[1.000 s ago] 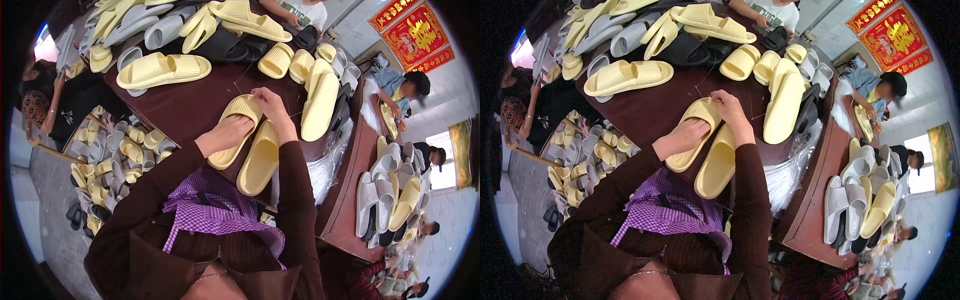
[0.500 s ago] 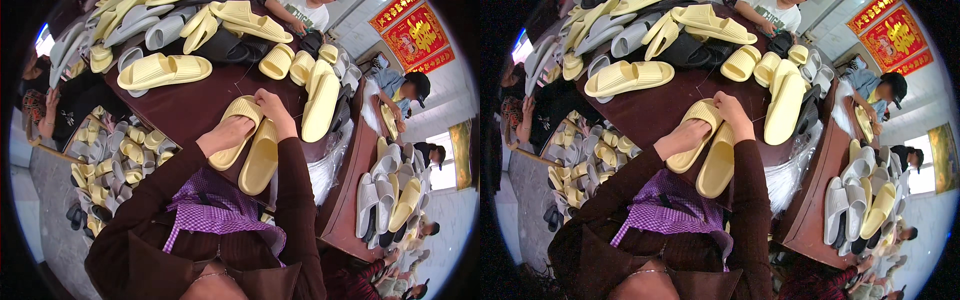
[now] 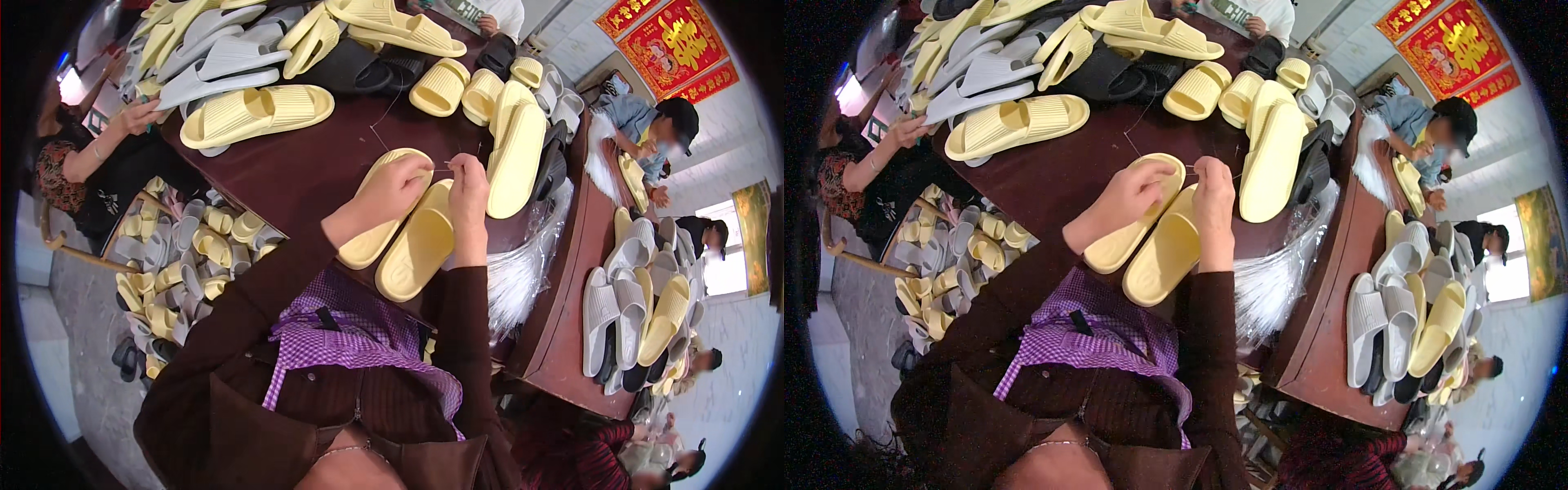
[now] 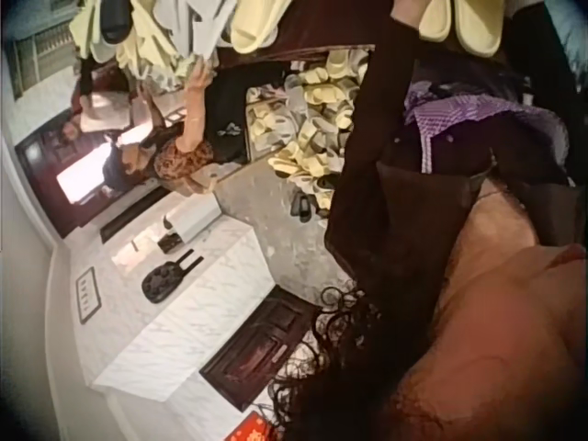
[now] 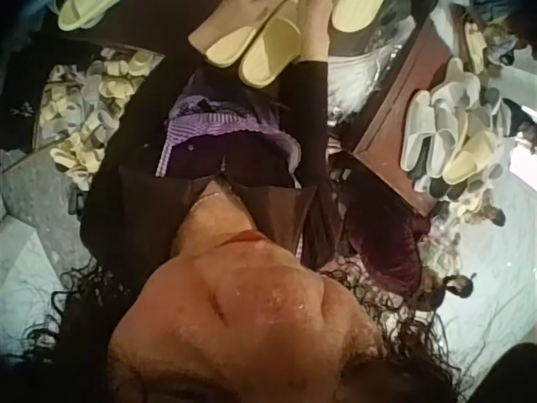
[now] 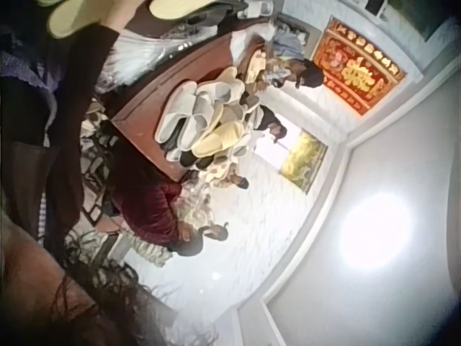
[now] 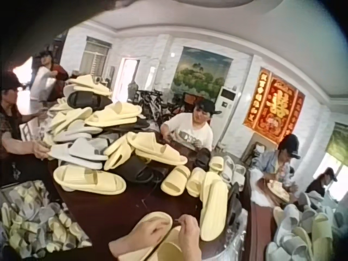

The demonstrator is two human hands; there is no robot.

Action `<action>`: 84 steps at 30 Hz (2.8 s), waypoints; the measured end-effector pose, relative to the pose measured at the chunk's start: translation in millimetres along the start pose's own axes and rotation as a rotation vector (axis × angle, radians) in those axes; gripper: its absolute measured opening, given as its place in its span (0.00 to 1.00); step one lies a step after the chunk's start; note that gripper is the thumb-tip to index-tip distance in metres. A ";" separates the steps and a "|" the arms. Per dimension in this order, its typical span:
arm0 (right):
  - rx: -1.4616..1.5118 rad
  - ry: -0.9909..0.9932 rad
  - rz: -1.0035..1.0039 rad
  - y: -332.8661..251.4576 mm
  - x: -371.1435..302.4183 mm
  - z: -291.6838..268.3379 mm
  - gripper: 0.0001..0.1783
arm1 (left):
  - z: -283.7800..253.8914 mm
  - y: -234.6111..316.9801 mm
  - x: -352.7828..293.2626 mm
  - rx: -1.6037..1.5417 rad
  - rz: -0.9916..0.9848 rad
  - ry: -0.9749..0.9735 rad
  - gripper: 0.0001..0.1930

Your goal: The person pairs slide sandals together, threads plastic fasteners through each pair by hand to connect them, and places the attached sandals on the table.

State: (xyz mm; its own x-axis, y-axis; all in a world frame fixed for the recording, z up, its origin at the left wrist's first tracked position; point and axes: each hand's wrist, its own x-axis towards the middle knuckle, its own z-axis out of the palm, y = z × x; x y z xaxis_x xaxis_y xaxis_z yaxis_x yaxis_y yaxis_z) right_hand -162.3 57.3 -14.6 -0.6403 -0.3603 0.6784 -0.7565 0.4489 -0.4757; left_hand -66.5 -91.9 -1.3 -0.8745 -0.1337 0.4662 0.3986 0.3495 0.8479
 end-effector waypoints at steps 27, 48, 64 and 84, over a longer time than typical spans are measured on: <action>0.358 0.194 0.446 -14.8 -28.2 -20.2 0.04 | 43.7 -13.2 48.9 -0.428 -0.524 -0.170 0.06; 0.151 0.142 0.356 -8.2 -32.9 -12.9 0.05 | 44.9 -15.0 43.2 -0.429 -0.468 -0.063 0.04; 0.094 0.139 0.346 -9.7 -32.7 -13.0 0.06 | 58.2 -30.6 36.3 -0.275 -0.278 0.015 0.02; 0.156 0.227 0.211 -1.4 -31.2 -11.2 0.03 | 35.1 -20.0 35.7 -0.377 -0.313 -0.119 0.09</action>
State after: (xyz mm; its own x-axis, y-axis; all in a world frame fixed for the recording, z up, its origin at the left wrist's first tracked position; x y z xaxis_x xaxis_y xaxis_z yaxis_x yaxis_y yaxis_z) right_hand -139.7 77.1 -28.8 -0.7520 -0.0738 0.6550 -0.6332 0.3573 -0.6866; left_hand -115.3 -71.1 -10.4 -0.9848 -0.0641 0.1616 0.1650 -0.0524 0.9849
